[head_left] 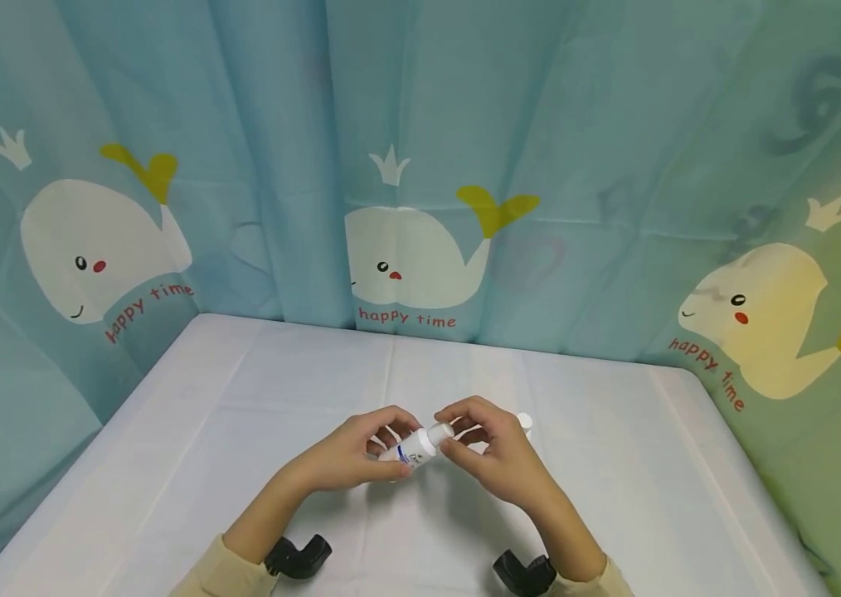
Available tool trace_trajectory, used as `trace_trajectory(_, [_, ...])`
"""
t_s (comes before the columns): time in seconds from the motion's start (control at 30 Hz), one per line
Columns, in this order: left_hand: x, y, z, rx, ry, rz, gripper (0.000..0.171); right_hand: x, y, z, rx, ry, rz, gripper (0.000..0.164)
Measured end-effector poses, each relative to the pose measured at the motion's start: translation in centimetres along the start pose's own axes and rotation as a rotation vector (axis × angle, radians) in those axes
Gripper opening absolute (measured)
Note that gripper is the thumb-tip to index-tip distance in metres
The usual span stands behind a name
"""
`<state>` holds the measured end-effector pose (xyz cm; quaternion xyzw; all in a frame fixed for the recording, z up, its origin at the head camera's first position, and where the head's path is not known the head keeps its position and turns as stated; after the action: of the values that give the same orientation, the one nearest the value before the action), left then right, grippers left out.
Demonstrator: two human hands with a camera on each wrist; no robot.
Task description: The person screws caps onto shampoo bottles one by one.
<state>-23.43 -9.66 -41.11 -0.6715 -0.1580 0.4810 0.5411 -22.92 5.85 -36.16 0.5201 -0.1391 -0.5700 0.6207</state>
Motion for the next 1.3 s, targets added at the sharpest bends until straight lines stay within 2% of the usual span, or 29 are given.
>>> trace_trajectory(0.33, [0.39, -0.27, 0.15, 0.002, 0.017, 0.012, 0.043, -0.12, -0.16, 0.07, 0.016, -0.01, -0.013, 0.019])
trace_trajectory(0.6, [0.41, -0.05, -0.02, -0.004, 0.015, -0.003, 0.043, 0.27, -0.33, -0.12, 0.023, 0.038, 0.005, 0.028])
trace_trajectory(1.1, [0.1, -0.3, 0.06, 0.005, 0.013, 0.014, 0.043, 0.06, -0.66, 0.06, 0.055, 0.039, -0.043, 0.021])
trace_trajectory(1.3, [-0.01, -0.05, -0.04, 0.014, 0.005, 0.014, 0.043, 0.25, -0.88, -0.14, 0.07, 0.073, -0.061, 0.029])
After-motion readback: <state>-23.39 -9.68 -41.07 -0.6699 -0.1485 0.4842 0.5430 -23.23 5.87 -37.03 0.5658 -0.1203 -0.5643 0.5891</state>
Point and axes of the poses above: each hand's wrist, its own z-axis towards the middle knuckle, its own x-axis out of the palm, y = z × x, the point moved 9 cm from there along z, towards the middle knuckle, and after that the axes turned 3 degrees about z, right-handed, at the moved point
